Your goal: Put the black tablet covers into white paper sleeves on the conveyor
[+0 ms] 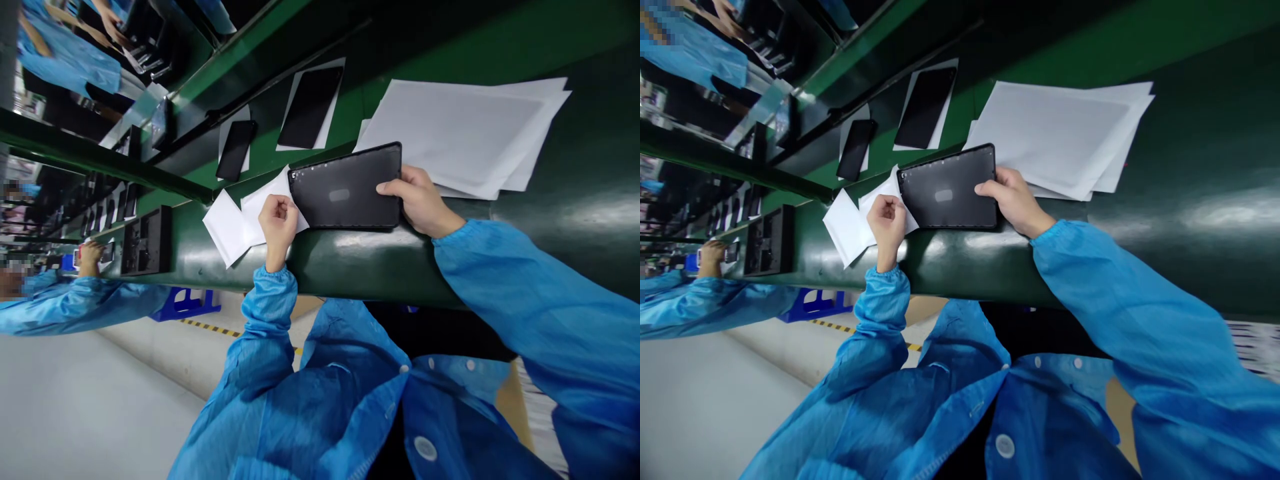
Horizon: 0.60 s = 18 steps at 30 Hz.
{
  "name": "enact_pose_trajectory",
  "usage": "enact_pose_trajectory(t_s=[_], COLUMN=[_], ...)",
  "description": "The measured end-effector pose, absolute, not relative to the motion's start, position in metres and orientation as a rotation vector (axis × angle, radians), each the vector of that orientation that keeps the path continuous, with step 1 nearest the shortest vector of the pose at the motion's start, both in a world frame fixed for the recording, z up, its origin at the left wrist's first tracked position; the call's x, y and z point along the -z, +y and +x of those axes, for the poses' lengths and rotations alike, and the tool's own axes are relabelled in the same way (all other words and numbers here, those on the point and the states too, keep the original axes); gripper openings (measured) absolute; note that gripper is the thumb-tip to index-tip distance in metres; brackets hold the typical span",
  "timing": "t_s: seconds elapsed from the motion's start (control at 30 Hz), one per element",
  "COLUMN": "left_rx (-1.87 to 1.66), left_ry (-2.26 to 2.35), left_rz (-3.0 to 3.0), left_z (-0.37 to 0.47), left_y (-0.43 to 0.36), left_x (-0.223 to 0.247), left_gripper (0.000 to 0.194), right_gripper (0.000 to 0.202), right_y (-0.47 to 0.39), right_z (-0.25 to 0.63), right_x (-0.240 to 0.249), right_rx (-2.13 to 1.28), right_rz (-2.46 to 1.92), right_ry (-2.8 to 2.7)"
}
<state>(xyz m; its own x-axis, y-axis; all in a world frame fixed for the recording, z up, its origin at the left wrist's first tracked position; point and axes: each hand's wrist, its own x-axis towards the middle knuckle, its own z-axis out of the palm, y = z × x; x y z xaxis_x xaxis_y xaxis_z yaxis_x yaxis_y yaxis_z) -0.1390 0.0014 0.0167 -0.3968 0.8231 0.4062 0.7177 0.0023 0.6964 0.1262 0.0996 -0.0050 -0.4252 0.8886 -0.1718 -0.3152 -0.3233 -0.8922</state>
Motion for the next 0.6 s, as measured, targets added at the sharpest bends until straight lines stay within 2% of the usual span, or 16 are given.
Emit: enact_pose_trajectory(t_s=[0.2,0.47,0.6], left_rx=[-1.146,-1.038,-1.051], left_ry=[2.031,1.86,1.715], left_rz=[1.849,1.954,2.046], left_z=[-0.121,-0.091,-0.075], left_y=[-0.004,-0.01,-0.01], left_x=[-0.032,-0.059,-0.064], left_gripper=[0.013,0.013,0.013], right_gripper=[0.032,0.056,0.049], right_y=[0.095,0.091,0.091], right_z=[0.127,0.124,0.123], right_x=[0.01,0.003,0.002], right_rx=[-2.001,-2.226,-2.254], right_rz=[-0.83,-0.466,-0.428], right_ry=[-1.115,-1.299,-1.386])
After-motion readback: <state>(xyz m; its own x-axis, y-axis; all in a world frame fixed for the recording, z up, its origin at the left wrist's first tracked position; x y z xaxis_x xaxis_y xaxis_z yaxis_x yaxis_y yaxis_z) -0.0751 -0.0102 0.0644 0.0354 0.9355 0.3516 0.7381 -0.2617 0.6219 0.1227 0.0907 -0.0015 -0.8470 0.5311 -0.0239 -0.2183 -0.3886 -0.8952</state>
